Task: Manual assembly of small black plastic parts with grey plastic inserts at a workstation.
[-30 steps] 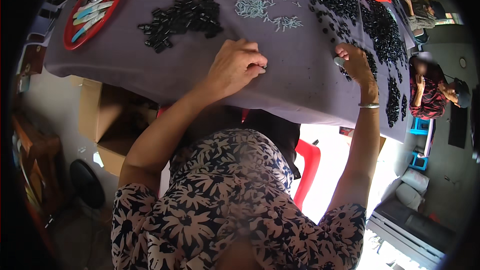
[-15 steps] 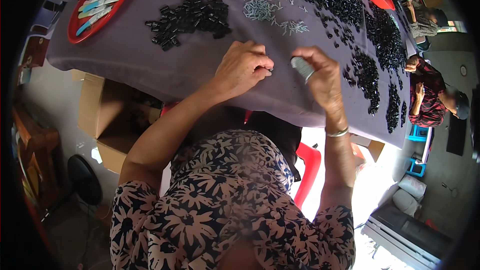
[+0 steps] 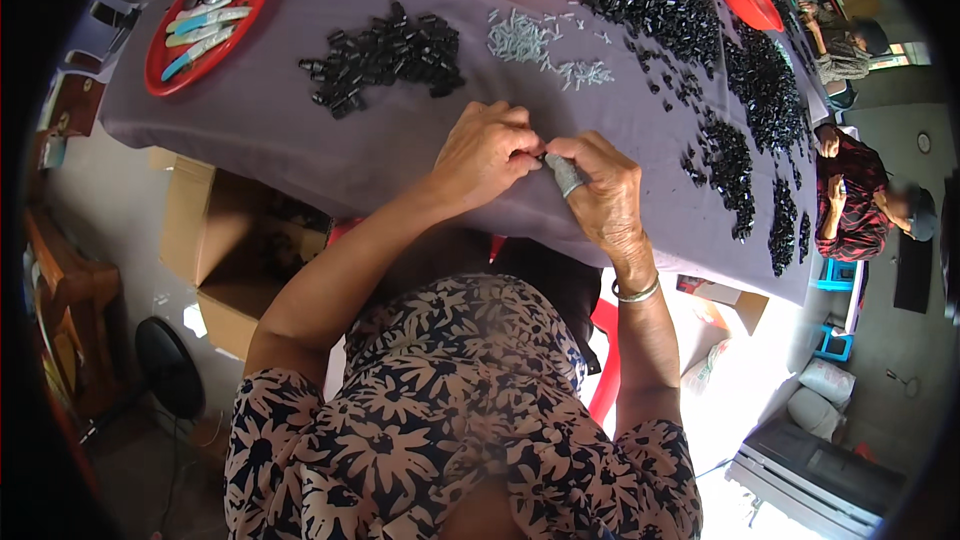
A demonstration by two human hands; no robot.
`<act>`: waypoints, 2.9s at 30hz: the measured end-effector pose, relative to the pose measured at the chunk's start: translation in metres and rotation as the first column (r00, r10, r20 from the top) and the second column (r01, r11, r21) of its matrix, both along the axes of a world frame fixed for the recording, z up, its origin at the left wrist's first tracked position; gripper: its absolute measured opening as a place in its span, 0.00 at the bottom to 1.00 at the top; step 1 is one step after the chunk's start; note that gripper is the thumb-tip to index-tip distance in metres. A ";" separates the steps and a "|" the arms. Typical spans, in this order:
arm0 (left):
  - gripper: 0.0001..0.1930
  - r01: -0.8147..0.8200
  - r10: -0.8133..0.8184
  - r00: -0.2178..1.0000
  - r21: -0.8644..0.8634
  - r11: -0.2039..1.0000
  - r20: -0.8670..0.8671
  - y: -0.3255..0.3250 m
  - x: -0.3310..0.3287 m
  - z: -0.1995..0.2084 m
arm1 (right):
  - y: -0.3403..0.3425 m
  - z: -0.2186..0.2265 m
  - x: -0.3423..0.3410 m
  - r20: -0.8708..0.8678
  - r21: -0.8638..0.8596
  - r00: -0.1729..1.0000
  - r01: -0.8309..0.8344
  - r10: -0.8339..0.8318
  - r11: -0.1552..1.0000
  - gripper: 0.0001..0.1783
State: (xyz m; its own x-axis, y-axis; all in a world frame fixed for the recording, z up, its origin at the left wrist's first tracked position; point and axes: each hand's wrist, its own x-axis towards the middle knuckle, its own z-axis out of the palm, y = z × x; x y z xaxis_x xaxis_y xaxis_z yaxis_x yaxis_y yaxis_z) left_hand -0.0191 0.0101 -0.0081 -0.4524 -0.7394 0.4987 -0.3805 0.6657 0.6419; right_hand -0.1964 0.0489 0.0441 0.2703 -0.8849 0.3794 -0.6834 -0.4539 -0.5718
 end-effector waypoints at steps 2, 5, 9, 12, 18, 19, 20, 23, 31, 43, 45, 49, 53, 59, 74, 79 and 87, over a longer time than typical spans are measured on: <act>0.06 0.004 -0.004 0.999 0.009 1.000 0.034 0.001 0.001 0.001 | -0.002 0.001 -0.001 -0.049 -0.044 0.998 -0.035 0.033 0.998 0.12; 0.06 -0.007 0.007 0.999 0.002 1.000 0.036 0.002 -0.001 -0.004 | -0.002 -0.003 -0.004 -0.085 -0.084 0.992 -0.099 0.092 0.992 0.12; 0.06 -0.017 0.018 0.999 -0.002 1.000 0.049 0.004 0.000 -0.003 | 0.000 0.000 0.000 -0.130 -0.100 0.987 -0.111 0.098 0.989 0.10; 0.06 0.000 0.000 1.000 0.008 1.000 0.026 0.005 0.000 -0.002 | 0.001 -0.004 -0.001 -0.053 -0.056 0.994 -0.096 0.093 0.994 0.12; 0.06 -0.049 0.050 0.999 -0.033 0.998 0.017 0.001 -0.002 -0.008 | 0.001 0.000 0.007 -0.148 -0.125 0.983 -0.128 0.109 0.984 0.06; 0.07 -0.049 0.050 0.998 -0.030 0.998 0.032 -0.001 -0.002 -0.010 | -0.003 -0.001 0.006 -0.150 -0.132 0.983 -0.127 0.107 0.983 0.06; 0.07 -0.048 0.050 0.998 -0.026 0.998 0.047 -0.001 -0.001 -0.010 | -0.006 -0.001 0.006 -0.079 -0.083 0.988 -0.141 0.134 0.987 0.06; 0.08 -0.017 0.016 0.997 0.008 1.000 0.070 -0.003 0.000 -0.007 | -0.011 0.003 0.004 0.040 0.058 0.987 -0.159 0.157 0.986 0.05; 0.08 -0.028 0.029 0.999 0.040 0.999 -0.016 0.006 -0.001 0.002 | -0.038 0.010 -0.014 0.243 0.729 0.970 -0.185 0.002 0.659 0.06; 0.04 0.017 -0.012 0.999 0.168 0.986 -0.034 -0.001 0.001 0.003 | -0.072 0.027 -0.003 0.094 0.962 0.995 -0.082 -0.034 0.262 0.10; 0.03 0.015 -0.008 0.999 0.161 0.987 -0.044 -0.003 -0.002 0.005 | -0.072 0.034 0.001 0.024 0.940 1.000 -0.021 -0.005 0.340 0.10; 0.03 0.051 -0.053 0.999 0.130 0.990 0.007 -0.007 -0.004 0.005 | -0.070 0.033 -0.001 -0.065 0.923 0.996 0.039 0.056 0.383 0.09; 0.02 0.046 -0.049 0.999 0.107 0.993 0.021 -0.002 -0.003 0.005 | -0.054 0.011 -0.011 0.058 0.860 0.995 -0.088 0.075 0.503 0.10; 0.06 -0.146 0.146 0.989 0.052 0.988 0.014 0.001 0.017 0.015 | 0.027 -0.016 -0.035 0.278 0.277 0.921 0.195 -0.273 0.941 0.07; 0.13 -0.364 0.366 0.927 0.038 0.931 -0.086 0.003 0.025 0.019 | 0.007 -0.012 -0.173 -0.275 -0.019 0.797 0.555 -0.538 0.831 0.10; 0.11 -0.201 0.215 0.970 0.126 0.971 -0.109 0.014 0.011 0.007 | -0.005 -0.005 -0.169 -0.280 0.029 0.871 0.428 -0.404 0.903 0.08; 0.14 -0.102 0.117 0.973 0.086 0.991 -0.200 0.014 0.007 0.007 | 0.007 0.009 -0.105 -0.052 0.121 0.945 0.328 -0.324 0.937 0.08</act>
State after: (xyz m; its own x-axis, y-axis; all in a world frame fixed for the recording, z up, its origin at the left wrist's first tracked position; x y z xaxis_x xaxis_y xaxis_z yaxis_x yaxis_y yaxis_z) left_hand -0.0117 0.0239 -0.0013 -0.2611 -0.8175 0.5133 -0.3042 0.5744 0.7600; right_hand -0.3011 0.0563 0.0528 -0.0315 -0.9664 0.2552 -0.8000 -0.1286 -0.5860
